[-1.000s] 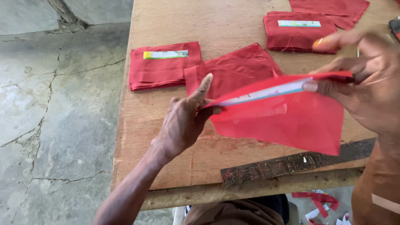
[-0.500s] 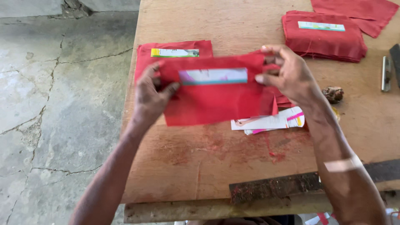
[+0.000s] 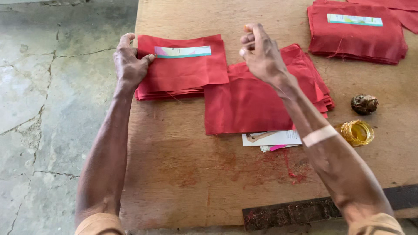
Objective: The person applies adhesive from a small jar to paper labels using a finger, then carefully aligns and presses these labels onto red fabric pieces on a wooden workshop table.
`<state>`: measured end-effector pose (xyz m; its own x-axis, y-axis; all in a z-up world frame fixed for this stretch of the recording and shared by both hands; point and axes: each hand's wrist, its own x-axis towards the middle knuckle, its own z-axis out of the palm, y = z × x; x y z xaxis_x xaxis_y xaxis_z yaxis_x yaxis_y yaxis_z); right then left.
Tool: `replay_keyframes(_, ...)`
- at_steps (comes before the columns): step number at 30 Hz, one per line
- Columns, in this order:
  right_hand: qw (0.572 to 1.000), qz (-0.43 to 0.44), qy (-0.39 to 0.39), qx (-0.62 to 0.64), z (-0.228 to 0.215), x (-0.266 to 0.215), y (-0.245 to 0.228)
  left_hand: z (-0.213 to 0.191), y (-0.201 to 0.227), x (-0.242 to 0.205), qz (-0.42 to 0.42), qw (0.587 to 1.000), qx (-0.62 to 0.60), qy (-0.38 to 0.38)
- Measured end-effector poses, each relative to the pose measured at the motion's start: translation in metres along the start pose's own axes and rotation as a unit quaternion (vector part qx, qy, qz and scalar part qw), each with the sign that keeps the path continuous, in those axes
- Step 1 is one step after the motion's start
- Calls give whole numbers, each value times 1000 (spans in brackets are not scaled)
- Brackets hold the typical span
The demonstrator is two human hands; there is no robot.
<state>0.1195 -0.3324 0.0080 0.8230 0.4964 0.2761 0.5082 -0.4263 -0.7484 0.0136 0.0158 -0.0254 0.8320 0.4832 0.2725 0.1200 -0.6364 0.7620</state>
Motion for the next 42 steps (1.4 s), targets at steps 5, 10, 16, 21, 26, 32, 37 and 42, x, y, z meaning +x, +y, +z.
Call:
replay_keyframes(5,979,94,-119,-133,-64,-44,1,12,-10,3,91,993,74,32)
replay_keyframes(10,958,67,-115,-253,-87,-73,11,27,13,-9,221,923,280,144)
replay_keyframes(16,961,-30,-41,-272,-76,-83,35,49,55,-71,188,962,178,-91)
replay_keyframes(21,977,27,-19,-210,-82,-75,33,44,67,-82,179,969,128,-116)
replay_keyframes(26,965,-84,-20,-248,-72,-75,28,50,65,-78,196,965,136,-108)
replay_keyframes(32,986,-81,53,-138,-107,-65,44,51,56,-81,185,966,138,-120)
replay_keyframes(37,976,-60,61,-199,-117,-57,54,47,70,-86,188,967,132,-110)
replay_keyframes(42,970,-87,61,-219,-107,-60,64,48,87,-93,218,958,184,-34)
